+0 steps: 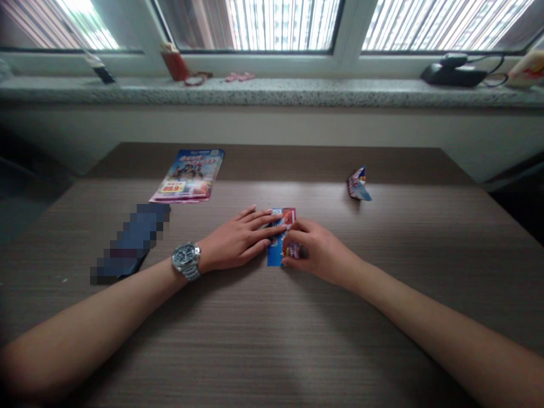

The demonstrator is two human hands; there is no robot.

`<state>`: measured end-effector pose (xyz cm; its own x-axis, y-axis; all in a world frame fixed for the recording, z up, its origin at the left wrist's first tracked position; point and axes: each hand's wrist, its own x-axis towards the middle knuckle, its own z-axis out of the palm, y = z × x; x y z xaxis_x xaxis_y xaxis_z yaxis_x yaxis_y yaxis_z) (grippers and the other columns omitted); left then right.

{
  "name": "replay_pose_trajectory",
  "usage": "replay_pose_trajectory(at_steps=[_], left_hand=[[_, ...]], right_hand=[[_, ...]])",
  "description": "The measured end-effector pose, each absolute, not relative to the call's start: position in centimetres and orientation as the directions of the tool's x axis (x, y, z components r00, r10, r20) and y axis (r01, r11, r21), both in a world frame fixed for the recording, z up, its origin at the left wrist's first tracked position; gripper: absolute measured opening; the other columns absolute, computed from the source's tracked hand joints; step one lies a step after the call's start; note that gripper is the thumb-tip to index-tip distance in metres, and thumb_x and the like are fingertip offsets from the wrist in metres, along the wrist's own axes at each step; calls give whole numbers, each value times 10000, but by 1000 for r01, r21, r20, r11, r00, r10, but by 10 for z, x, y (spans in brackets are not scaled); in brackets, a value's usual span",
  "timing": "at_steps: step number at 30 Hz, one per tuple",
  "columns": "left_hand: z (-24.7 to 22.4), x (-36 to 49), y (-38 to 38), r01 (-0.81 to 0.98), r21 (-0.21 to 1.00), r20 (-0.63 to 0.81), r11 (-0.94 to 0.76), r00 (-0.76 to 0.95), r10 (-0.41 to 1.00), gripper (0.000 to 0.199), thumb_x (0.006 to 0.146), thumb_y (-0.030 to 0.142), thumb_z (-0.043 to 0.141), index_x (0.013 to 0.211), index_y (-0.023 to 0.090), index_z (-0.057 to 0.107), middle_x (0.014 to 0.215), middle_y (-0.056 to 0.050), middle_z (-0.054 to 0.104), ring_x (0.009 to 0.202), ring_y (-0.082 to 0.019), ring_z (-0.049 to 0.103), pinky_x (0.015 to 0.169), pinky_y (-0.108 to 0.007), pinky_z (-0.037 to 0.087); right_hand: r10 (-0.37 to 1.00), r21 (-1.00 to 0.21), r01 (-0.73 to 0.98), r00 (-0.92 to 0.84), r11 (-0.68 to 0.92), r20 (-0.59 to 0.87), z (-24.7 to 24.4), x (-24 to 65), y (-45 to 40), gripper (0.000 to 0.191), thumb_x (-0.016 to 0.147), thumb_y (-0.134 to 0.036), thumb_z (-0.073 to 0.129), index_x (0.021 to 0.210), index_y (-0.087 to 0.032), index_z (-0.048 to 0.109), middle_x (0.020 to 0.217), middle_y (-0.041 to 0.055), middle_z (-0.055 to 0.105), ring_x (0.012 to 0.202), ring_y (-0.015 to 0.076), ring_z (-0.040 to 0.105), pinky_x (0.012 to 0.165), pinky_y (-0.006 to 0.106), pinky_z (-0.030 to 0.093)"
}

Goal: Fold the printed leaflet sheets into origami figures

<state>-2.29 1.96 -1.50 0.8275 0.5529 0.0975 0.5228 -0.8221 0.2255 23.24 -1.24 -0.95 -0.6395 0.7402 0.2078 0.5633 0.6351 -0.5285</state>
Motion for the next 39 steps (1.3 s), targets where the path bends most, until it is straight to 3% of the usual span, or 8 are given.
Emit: replay_pose_trajectory(at_steps=[11, 15, 19, 26, 34, 39], left_hand=[[-15, -21, 17, 517, 234, 96, -823, 830, 549, 516, 1063, 438, 350, 1571, 372, 285, 1665, 2, 236, 1536, -256, 231, 1259, -504, 124], [-15, -22, 17, 489, 233, 81, -841, 852, 518, 496, 1053, 482, 372, 1538, 376, 364, 1675, -13, 195, 1549, -268, 187, 1263, -509, 120], [-12, -23, 17, 483, 241, 63, -842, 858, 510, 511, 1045, 508, 386, 1540, 387, 356, 1679, -27, 176, 1552, -279, 172, 1263, -514, 126], [-14, -24, 17, 479, 248, 76, -842, 857, 510, 516, 1042, 517, 384, 1538, 377, 365, 1683, -30, 170, 1553, -271, 174, 1264, -511, 124], [-14, -25, 17, 477, 261, 80, -839, 856, 511, 496, 1039, 499, 412, 1515, 359, 421, 1686, -54, 144, 1550, -283, 183, 1270, -494, 110], [-14, -25, 17, 481, 245, 80, -842, 855, 512, 500, 1041, 506, 398, 1522, 368, 406, 1689, -50, 127, 1555, -277, 164, 1271, -486, 114]], right_hand=[[707, -543, 519, -674, 660, 214, -1, 233, -20, 339, 803, -393, 788, 1066, -238, 640, 1167, 115, 614, 1100, 295, 595, 940, 453, 508], [762, -619, 526, -617, 584, 195, -1, 238, -17, 137, 948, -329, 613, 1035, -231, 655, 1034, 85, 656, 951, 232, 642, 839, 376, 528], [818, -672, 530, -536, 518, 207, -1, 241, -5, 119, 960, -311, 594, 973, -213, 659, 924, 56, 664, 803, 187, 644, 731, 318, 526], [801, -549, 602, -543, 580, 251, -7, 232, 21, 85, 929, -280, 640, 905, -200, 653, 798, 23, 625, 673, 155, 578, 624, 276, 456], [764, -362, 675, -601, 642, 234, -13, 225, 32, 82, 943, -234, 616, 906, -190, 674, 871, 46, 637, 741, 176, 608, 677, 282, 440], [778, -315, 712, -579, 628, 243, -12, 221, 41, 86, 941, -207, 615, 899, -170, 679, 872, 51, 648, 742, 174, 610, 681, 278, 425]])
